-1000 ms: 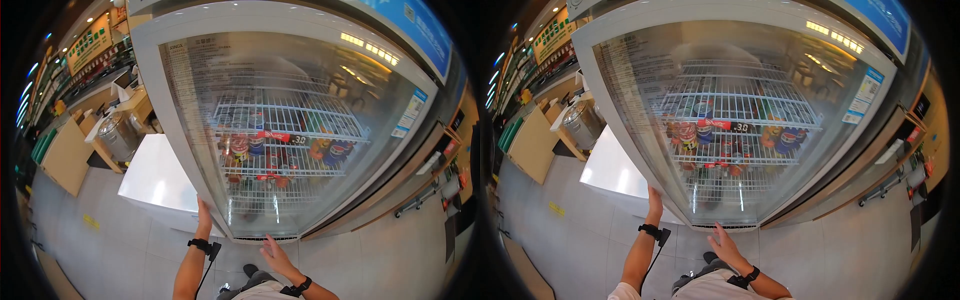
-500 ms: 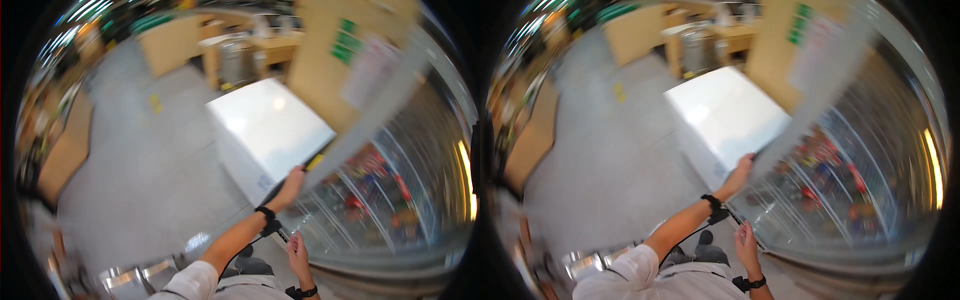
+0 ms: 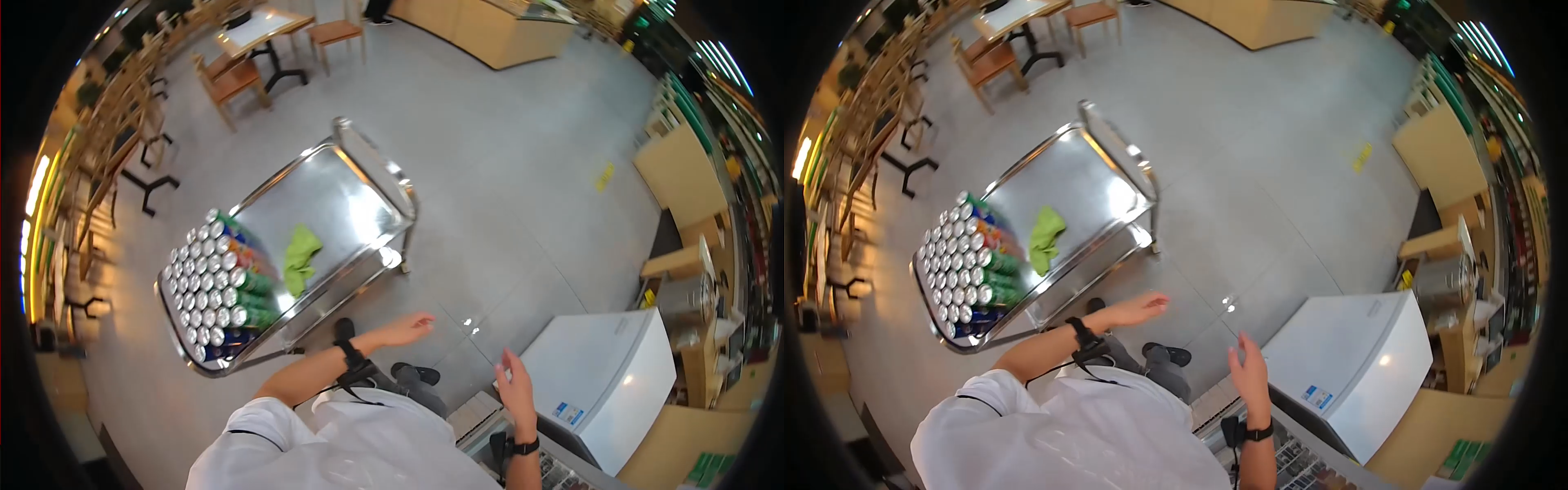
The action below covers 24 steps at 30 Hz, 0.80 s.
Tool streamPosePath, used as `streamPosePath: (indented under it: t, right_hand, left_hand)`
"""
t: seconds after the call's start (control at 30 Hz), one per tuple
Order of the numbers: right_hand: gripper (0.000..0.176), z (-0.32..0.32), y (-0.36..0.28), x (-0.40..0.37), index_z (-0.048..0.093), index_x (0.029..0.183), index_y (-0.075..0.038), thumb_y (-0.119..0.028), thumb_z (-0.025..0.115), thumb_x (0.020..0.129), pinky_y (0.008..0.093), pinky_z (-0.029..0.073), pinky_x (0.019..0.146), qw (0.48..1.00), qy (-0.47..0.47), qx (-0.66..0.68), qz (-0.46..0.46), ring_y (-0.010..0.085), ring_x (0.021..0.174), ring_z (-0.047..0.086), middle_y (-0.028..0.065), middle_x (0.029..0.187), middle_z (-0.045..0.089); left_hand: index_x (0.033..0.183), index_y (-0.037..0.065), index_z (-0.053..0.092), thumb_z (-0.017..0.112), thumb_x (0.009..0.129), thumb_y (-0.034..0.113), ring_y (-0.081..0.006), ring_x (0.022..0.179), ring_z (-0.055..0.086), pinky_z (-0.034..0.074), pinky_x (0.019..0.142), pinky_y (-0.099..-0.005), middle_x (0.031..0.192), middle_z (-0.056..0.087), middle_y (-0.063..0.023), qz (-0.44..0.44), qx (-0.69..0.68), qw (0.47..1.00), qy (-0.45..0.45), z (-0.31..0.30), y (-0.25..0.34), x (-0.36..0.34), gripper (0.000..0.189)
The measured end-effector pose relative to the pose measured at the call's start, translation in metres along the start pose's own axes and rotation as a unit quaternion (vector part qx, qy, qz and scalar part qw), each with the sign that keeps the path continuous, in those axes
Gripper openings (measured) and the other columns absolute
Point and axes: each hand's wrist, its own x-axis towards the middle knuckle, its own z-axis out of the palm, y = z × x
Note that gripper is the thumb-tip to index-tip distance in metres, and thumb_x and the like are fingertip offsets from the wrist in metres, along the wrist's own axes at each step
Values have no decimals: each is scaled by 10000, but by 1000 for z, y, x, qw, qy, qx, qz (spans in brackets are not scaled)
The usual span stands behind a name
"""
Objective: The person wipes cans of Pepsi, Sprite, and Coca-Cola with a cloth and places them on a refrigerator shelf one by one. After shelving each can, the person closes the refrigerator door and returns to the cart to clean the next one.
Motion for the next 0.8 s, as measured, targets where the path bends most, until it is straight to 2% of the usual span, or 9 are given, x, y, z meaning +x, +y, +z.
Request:
streamPosePath:
  t: [0.03, 0.1, 0.23, 0.33, 0.37, 0.4, 0.53, 0.6, 0.8]
  right_hand:
    - [444, 18, -19, 19, 502, 1327, -27, -146, 602, 911, 346, 484, 893, 1000, -11, -7, -10, 247, 1080, 608, 161, 1194, 623]
    - [455, 57, -79, 65, 510, 1317, -42, -164, 632, 895, 349, 494, 872, 990, -14, -49, -132, 258, 1087, 611, 153, 1192, 625]
    - [535, 180, -183, 111, 467, 1354, -59, -180, 672, 874, 369, 493, 883, 965, -175, 12, -193, 268, 1106, 607, 155, 1200, 619]
    - [621, 265, -256, 122, 407, 1400, -71, -134, 686, 849, 388, 481, 912, 924, -271, 66, -262, 295, 1107, 598, 179, 1225, 585]
    - [648, 286, -279, 124, 392, 1411, -77, -116, 691, 837, 393, 476, 922, 910, -285, 70, -294, 309, 1118, 587, 190, 1243, 566]
    - [632, 306, -299, 126, 415, 1390, -80, -108, 693, 823, 400, 465, 939, 901, -287, 39, -323, 328, 1144, 563, 199, 1266, 540]
    - [554, 374, -361, 123, 484, 1277, -97, -99, 713, 773, 445, 432, 958, 863, -251, 38, -437, 382, 1171, 511, 204, 1317, 482]
    - [516, 398, -379, 125, 500, 1236, -96, -101, 718, 769, 453, 427, 958, 860, -242, 43, -448, 393, 1169, 508, 203, 1326, 473]
    - [385, 447, -380, 129, 523, 1073, -85, -114, 738, 754, 465, 435, 909, 863, -218, 2, -456, 410, 1115, 524, 200, 1333, 467]
  left_hand:
    - [1336, 38, 475, 497, 992, 348, -210, 1135, 559, 435, 981, -340, 1186, 608, -115, -1, -9, 1000, 13, -24, -5, -29, 464]
    - [1296, 36, 522, 507, 991, 332, -197, 1128, 552, 444, 965, -349, 1163, 612, -117, 5, -9, 1000, 4, -74, -13, -81, 425]
    - [1175, 24, 599, 524, 974, 307, -221, 1039, 610, 475, 891, -328, 1091, 653, -132, -8, -3, 997, 74, -141, -24, -166, 355]
    - [1091, 14, 623, 521, 979, 250, -173, 956, 619, 484, 832, -290, 1000, 663, -97, -9, -154, 972, 178, -173, -55, -203, 280]
    - [1067, 17, 621, 505, 987, 231, -138, 892, 602, 479, 812, -270, 959, 651, -62, 11, -217, 939, 267, -184, -54, -216, 256]
    - [1044, 20, 619, 489, 996, 213, -103, 828, 585, 473, 792, -249, 918, 638, -27, 28, -275, 894, 353, -193, -53, -230, 238]
    - [1027, 30, 622, 487, 994, 196, -88, 810, 570, 460, 750, -240, 878, 614, -15, 35, -367, 811, 455, -220, -53, -282, 216]
    - [1031, 36, 622, 491, 991, 194, -78, 791, 557, 450, 736, -231, 862, 600, -6, 54, -364, 770, 521, -227, -54, -300, 209]
    - [1076, 45, 608, 485, 996, 191, -80, 839, 560, 447, 768, -229, 900, 612, -9, 42, -344, 769, 537, -226, -79, -332, 207]
